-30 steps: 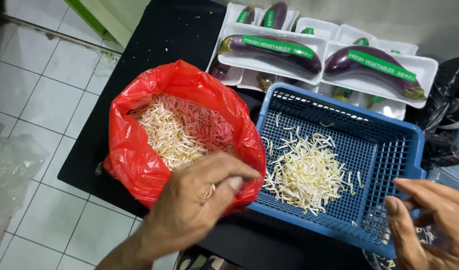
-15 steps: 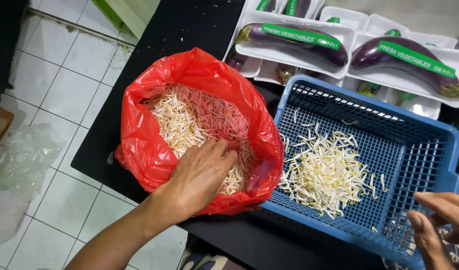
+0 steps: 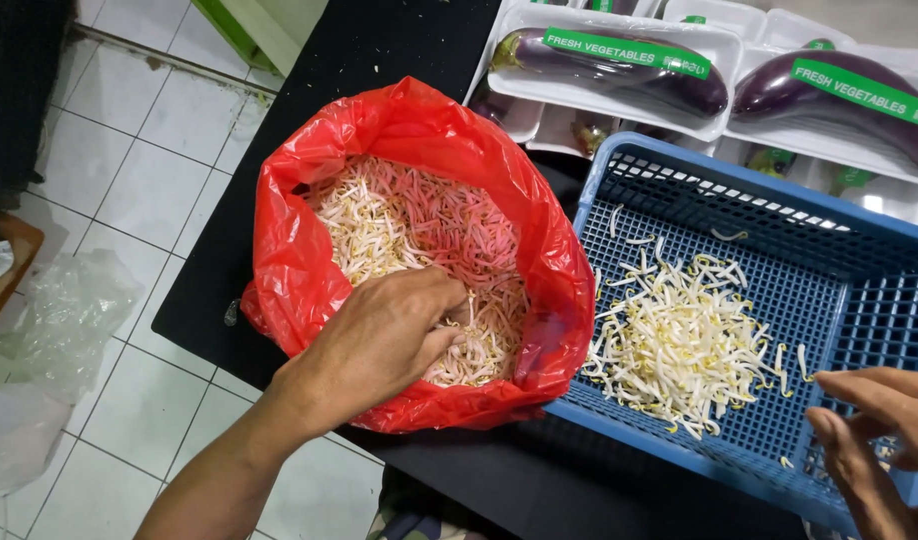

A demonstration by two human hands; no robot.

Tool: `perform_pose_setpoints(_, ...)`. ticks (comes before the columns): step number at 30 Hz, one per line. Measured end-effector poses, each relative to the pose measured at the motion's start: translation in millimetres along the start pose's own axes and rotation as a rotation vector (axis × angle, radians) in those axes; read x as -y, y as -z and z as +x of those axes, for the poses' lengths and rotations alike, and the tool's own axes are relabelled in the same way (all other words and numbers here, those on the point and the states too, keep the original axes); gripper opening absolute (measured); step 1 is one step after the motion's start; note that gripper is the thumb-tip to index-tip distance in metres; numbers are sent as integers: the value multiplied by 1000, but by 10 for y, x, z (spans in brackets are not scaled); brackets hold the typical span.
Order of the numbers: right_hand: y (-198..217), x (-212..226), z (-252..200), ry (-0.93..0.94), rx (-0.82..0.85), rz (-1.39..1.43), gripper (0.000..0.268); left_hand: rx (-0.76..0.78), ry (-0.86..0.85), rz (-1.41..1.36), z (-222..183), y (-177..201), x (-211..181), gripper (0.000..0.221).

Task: Manually removing the root ends from bean sprouts and sorting them into a basket.

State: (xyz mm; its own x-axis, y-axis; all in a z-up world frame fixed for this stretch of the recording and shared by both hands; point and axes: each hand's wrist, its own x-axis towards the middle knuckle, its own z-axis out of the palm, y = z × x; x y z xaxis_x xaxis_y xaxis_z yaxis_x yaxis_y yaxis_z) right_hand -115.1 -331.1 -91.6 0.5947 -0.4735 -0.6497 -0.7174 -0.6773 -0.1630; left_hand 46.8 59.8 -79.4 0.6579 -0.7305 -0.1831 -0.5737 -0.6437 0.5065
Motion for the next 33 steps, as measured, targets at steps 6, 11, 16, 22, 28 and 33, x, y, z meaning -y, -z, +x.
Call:
perform_pose_setpoints(6, -76, 221, -576, 402, -429, 67, 48, -182, 292, -711, -87, 223, 1, 8)
perform_pose_setpoints(11, -133, 75, -293, 723, -509, 8, 33, -397, 255, -1231, -112, 107, 157, 13)
perform_pose_setpoints(16, -178, -103, -35, 623, -451, -136, 38, -378, 113, -2160, 44, -101, 221, 39)
perform_pose_setpoints(22, -277, 76, -178, 585, -571, -95, 34, -430, 335, -2497, 201, -313, 254, 50)
perform_pose_setpoints(28, -278, 182, -165, 524, -560, -149, 30, -397, 339, -2589, 301, -323, 188, 35)
perform_pose_setpoints(33, -208, 312, -215, 434, -496, -150, 27, -404, 194, -2578, 360, -372, 163, 26)
